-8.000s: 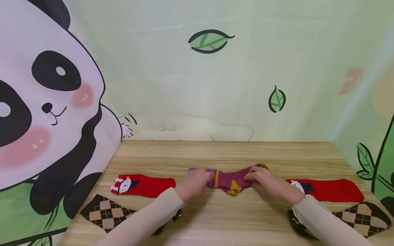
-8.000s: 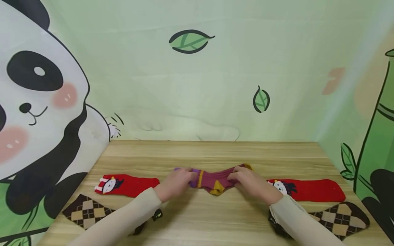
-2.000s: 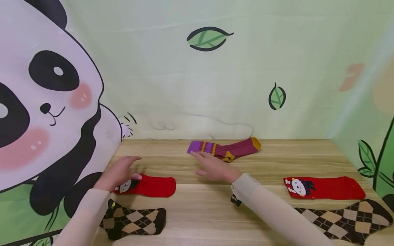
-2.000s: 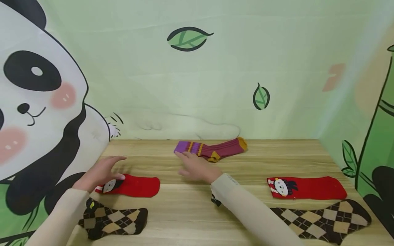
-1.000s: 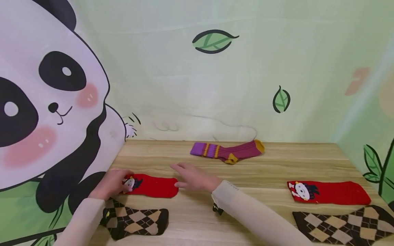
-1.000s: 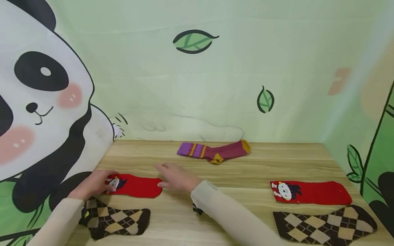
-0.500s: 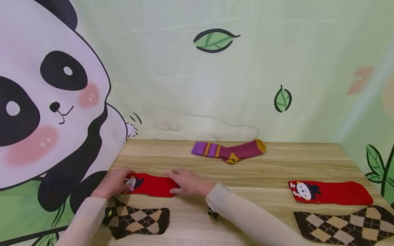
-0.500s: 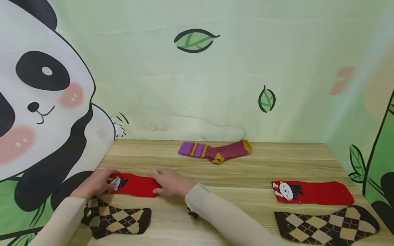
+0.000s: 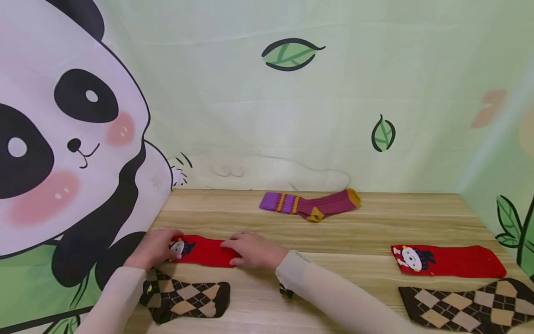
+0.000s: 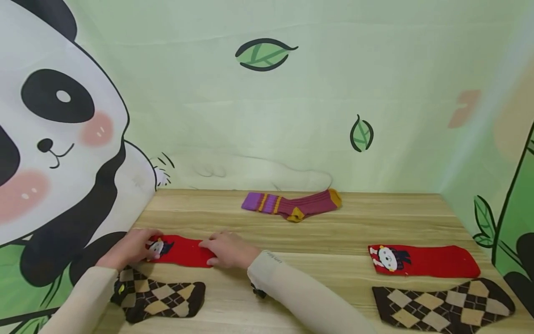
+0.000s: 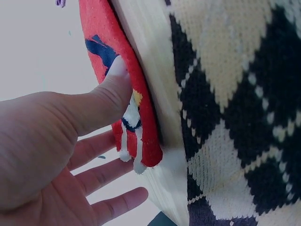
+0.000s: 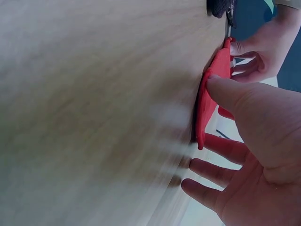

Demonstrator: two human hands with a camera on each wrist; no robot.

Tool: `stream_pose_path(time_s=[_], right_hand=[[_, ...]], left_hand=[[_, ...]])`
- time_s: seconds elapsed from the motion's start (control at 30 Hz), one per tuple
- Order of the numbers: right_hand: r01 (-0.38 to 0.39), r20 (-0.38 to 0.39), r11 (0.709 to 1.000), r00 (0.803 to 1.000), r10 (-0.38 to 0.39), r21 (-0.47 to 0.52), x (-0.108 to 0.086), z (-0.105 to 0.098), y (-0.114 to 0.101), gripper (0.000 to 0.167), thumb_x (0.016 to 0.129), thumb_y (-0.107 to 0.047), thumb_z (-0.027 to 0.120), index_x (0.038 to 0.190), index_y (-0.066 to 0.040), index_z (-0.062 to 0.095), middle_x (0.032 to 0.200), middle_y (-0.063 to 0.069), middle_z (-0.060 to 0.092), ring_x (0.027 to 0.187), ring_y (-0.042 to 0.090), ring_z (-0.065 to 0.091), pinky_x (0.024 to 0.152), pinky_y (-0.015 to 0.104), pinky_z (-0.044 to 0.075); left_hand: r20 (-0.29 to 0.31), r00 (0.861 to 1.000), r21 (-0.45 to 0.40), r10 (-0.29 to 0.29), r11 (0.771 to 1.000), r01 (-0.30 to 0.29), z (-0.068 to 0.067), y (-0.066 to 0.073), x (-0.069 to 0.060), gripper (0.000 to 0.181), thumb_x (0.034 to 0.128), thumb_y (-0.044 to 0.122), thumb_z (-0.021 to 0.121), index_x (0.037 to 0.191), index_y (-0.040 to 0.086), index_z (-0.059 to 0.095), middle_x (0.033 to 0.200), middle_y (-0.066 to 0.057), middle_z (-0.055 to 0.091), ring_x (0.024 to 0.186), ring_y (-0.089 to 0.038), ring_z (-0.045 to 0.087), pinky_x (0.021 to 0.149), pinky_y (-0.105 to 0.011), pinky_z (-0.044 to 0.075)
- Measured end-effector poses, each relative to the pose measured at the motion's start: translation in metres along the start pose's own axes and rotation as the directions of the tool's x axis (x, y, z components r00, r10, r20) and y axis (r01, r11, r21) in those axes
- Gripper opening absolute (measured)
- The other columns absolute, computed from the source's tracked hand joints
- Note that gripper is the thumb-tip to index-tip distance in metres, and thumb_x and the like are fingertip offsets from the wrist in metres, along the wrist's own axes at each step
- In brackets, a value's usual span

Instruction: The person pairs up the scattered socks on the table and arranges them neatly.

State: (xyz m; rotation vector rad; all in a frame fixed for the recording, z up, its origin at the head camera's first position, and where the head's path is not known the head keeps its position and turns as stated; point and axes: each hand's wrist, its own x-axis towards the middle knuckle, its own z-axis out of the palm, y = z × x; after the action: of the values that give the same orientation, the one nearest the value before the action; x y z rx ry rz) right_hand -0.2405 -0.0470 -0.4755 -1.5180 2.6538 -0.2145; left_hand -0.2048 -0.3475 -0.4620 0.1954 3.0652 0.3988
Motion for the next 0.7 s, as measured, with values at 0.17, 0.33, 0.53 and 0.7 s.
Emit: stream_pose_path(time_s=[0.17, 0.33, 0.53, 0.7], right_hand=[[0.001, -0.005, 1.0, 1.0, -0.001, 0.001, 0.0, -0.0003, -0.0016, 0.048, 0.1, -0.035, 0.067, 0.146, -0.021, 0.059, 0.146, 0.004, 0.057, 0.134, 0.022, 0.051, 0.113, 0.034, 0.04], [-0.004, -0.006, 1.0, 1.0, 0.005, 0.005, 0.0001, -0.0009, -0.0034, 0.046, 0.099, -0.033, 0.069, 0.143, -0.02, 0.061, 0.145, 0.005, 0.057, 0.133, 0.022, 0.052, 0.114, 0.034, 0.04], [0.002, -0.009, 1.0, 1.0, -0.002, 0.003, 0.001, -0.0014, -0.0047, 0.045, 0.099, -0.032, 0.07, 0.142, -0.02, 0.063, 0.143, 0.005, 0.058, 0.131, 0.022, 0.053, 0.112, 0.033, 0.041], [0.007, -0.011, 1.0, 1.0, -0.006, 0.028, 0.0033, -0.0013, -0.0049, 0.044, 0.097, -0.03, 0.072, 0.139, -0.021, 0.065, 0.136, 0.003, 0.061, 0.123, 0.02, 0.054, 0.107, 0.031, 0.044]], left_hand=[[-0.003, 1.0, 0.003, 0.007, 1.0, -0.007, -0.0001, -0.0003, 0.0003, 0.052, 0.0737, 0.016, 0.093, 0.118, -0.001, 0.07, 0.112, -0.019, 0.071, 0.094, -0.032, 0.061, 0.091, -0.057, 0.052], [0.004, 1.0, 0.001, 0.002, 1.0, -0.002, -0.0003, -0.0004, 0.0003, 0.054, 0.0733, 0.016, 0.093, 0.119, -0.001, 0.07, 0.113, -0.02, 0.07, 0.095, -0.033, 0.061, 0.091, -0.057, 0.052], [0.007, 1.0, 0.0, 0.001, 1.0, -0.001, -0.0015, -0.0008, 0.0006, 0.054, 0.073, 0.016, 0.093, 0.119, -0.001, 0.07, 0.113, -0.02, 0.07, 0.095, -0.033, 0.061, 0.091, -0.058, 0.051], [0.003, 1.0, -0.003, -0.002, 1.0, 0.002, -0.0004, -0.0016, 0.0005, 0.058, 0.0735, 0.016, 0.093, 0.123, -0.002, 0.069, 0.118, -0.022, 0.069, 0.101, -0.037, 0.062, 0.095, -0.06, 0.05]])
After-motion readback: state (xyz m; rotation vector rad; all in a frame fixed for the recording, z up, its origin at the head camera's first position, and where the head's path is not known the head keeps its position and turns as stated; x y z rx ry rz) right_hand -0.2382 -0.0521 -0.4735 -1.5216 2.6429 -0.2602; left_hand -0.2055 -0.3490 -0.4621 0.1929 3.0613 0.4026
